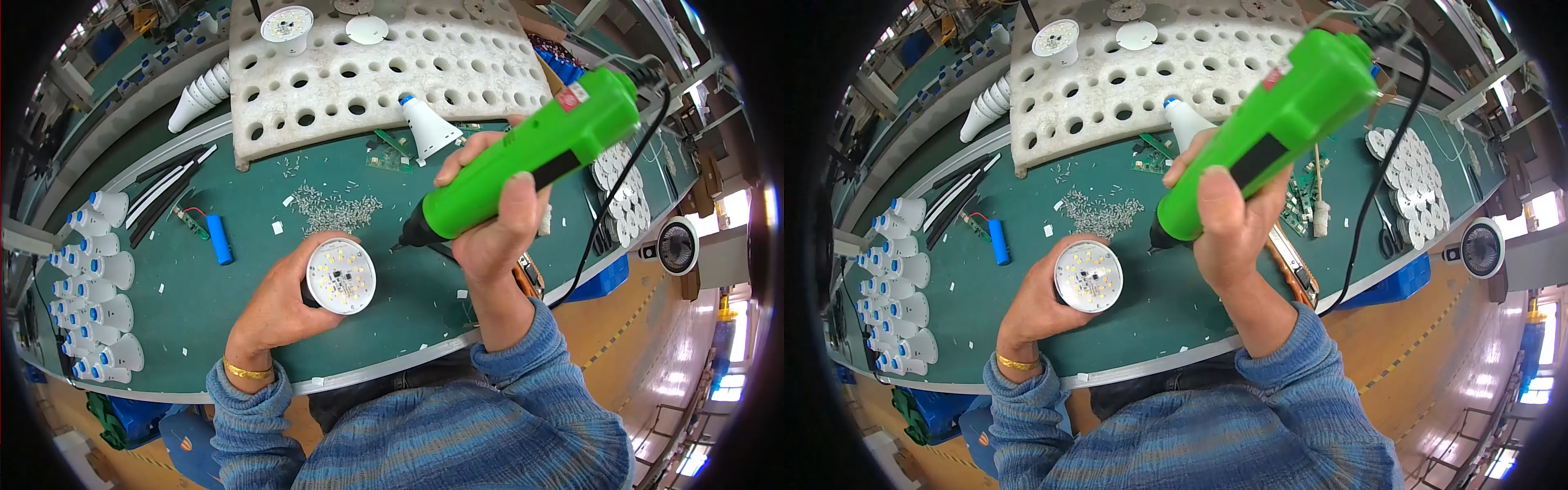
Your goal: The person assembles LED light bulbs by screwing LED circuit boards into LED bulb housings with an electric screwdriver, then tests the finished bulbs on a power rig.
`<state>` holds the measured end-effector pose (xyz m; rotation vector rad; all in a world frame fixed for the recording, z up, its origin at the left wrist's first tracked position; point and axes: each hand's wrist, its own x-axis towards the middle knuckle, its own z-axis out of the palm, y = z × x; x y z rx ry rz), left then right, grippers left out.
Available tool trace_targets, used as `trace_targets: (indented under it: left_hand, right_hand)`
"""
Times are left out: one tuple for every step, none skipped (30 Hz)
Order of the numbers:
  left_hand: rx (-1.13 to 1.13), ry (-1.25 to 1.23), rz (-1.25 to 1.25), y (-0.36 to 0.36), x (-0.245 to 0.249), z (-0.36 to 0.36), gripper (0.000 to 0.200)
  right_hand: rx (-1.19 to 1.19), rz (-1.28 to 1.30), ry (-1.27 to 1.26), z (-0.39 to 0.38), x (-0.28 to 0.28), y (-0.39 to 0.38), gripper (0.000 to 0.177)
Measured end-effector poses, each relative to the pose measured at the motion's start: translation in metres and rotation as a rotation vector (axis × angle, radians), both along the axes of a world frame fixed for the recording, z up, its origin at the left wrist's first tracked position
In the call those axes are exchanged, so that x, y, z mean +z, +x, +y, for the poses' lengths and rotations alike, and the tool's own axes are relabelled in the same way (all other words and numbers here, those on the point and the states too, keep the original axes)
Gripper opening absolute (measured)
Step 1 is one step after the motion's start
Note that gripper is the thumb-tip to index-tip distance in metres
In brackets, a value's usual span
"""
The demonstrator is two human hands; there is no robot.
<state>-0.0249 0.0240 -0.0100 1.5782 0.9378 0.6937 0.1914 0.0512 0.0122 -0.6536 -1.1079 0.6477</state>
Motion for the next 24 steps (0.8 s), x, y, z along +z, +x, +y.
trace_targets:
  left_hand:
    - [-0.019,-0.001,0.005,0.000,-0.001,0.001,0.065]
    - [-0.050,0.065,0.022,0.000,-0.002,0.001,0.066]
    - [-0.082,0.131,0.039,0.000,-0.002,0.002,0.066]
    - [-0.114,0.196,0.056,0.000,-0.002,0.003,0.066]
    - [-0.124,0.184,0.054,0.000,-0.002,0.004,0.066]
    - [-0.134,0.172,0.053,0.001,-0.001,0.004,0.066]
    - [-0.146,0.160,0.053,0.001,0.000,0.004,0.066]
    - [-0.167,0.173,0.061,0.001,0.001,0.005,0.066]
    - [-0.188,0.186,0.069,0.002,0.003,0.005,0.066]
    - [-0.209,0.200,0.078,0.002,0.004,0.004,0.066]
    - [-0.226,0.197,0.076,0.003,0.004,0.004,0.066]
    - [-0.242,0.194,0.073,0.004,0.003,0.003,0.066]
    - [-0.257,0.192,0.071,0.005,0.002,0.003,0.066]
    - [-0.273,0.190,0.062,0.006,0.002,0.003,0.066]
    - [-0.290,0.187,0.053,0.007,0.001,0.003,0.066]
    - [-0.308,0.184,0.044,0.007,0.001,0.003,0.066]
    - [-0.313,0.179,0.040,0.008,0.001,0.003,0.066]
    - [-0.319,0.174,0.036,0.009,0.000,0.003,0.067]
    - [-0.326,0.168,0.032,0.010,0.000,0.003,0.067]
    - [-0.325,0.161,0.030,0.010,0.001,0.003,0.066]
    - [-0.326,0.154,0.028,0.011,0.003,0.003,0.066]
    - [-0.327,0.146,0.026,0.011,0.004,0.003,0.066]
    - [-0.312,0.128,0.020,0.012,0.003,0.003,0.068]
    - [-0.298,0.110,0.014,0.013,0.002,0.001,0.070]
  right_hand:
    - [0.007,0.026,0.012,-0.001,0.002,0.002,0.056]
    - [0.014,0.053,0.023,-0.001,0.004,0.003,0.056]
    - [0.003,0.133,0.011,-0.002,0.009,0.002,0.061]
    - [0.005,0.140,0.012,-0.002,0.011,0.002,0.062]
    - [0.006,0.149,0.012,-0.002,0.013,0.003,0.062]
    - [0.005,0.157,0.012,-0.003,0.013,0.004,0.063]
    - [0.006,0.147,0.011,-0.004,0.012,0.006,0.061]
    - [0.007,0.137,0.010,-0.004,0.010,0.007,0.059]
    - [0.008,0.127,0.009,-0.004,0.009,0.008,0.059]
    - [0.022,0.127,0.020,-0.005,0.010,0.010,0.059]
    - [0.037,0.125,0.031,-0.005,0.011,0.012,0.059]
    - [0.054,0.123,0.043,-0.005,0.013,0.013,0.059]
    - [0.074,0.184,0.055,-0.006,0.014,0.013,0.059]
    - [0.094,0.246,0.067,-0.007,0.016,0.012,0.059]
    - [0.113,0.307,0.078,-0.008,0.018,0.012,0.059]
    - [0.135,0.336,0.080,-0.010,0.019,0.012,0.059]
    - [0.156,0.366,0.082,-0.011,0.021,0.012,0.059]
    - [0.177,0.395,0.084,-0.012,0.022,0.013,0.059]
    - [0.186,0.399,0.083,-0.012,0.022,0.013,0.059]
    - [0.194,0.404,0.082,-0.012,0.022,0.013,0.058]
    - [0.201,0.408,0.080,-0.013,0.021,0.013,0.058]
    - [0.195,0.404,0.075,-0.013,0.021,0.013,0.058]
    - [0.189,0.400,0.070,-0.013,0.021,0.013,0.058]
    - [0.183,0.396,0.066,-0.013,0.021,0.013,0.058]
